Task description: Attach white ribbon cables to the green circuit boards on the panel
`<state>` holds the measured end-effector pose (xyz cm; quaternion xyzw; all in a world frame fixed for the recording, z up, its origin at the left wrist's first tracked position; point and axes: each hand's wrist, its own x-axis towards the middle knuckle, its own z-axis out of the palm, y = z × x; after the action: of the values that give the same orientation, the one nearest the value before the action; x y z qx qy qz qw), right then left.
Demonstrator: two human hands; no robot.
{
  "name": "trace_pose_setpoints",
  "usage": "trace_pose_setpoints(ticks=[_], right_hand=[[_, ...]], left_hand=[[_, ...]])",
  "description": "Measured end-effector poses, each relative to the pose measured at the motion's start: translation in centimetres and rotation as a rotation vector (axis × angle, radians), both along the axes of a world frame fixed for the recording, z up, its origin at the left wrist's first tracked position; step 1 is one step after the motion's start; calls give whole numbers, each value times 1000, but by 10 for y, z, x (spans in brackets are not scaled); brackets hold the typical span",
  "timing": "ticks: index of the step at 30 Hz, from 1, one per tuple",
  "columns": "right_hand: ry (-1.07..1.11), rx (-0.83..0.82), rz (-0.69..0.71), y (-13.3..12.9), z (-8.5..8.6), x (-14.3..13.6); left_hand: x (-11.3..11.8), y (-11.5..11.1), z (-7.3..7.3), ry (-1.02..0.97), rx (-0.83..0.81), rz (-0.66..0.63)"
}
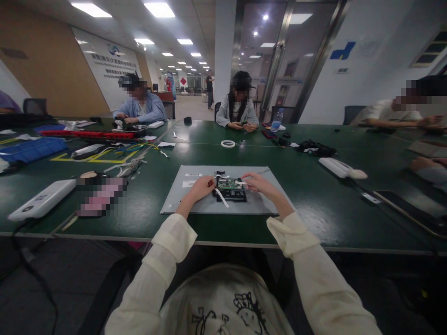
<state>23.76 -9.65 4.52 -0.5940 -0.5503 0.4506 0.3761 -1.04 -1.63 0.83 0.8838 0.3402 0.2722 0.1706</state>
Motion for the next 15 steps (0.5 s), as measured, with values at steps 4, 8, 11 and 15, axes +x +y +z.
trace_pose_setpoints(ticks=[4,8,11,15], right_hand=[[-61,-55,71,-3,1,-1],[-51,-80,87,-5,3,1],[-18,-73,95,-5,5,6],[-34,-59,160,-4,5,14]], left_hand=[[0,-1,1,1,-14,15],[0,-1,2,-9,-7,18],[1,-1,1,-12,13,22],[1,-1,1,-13,18,22]])
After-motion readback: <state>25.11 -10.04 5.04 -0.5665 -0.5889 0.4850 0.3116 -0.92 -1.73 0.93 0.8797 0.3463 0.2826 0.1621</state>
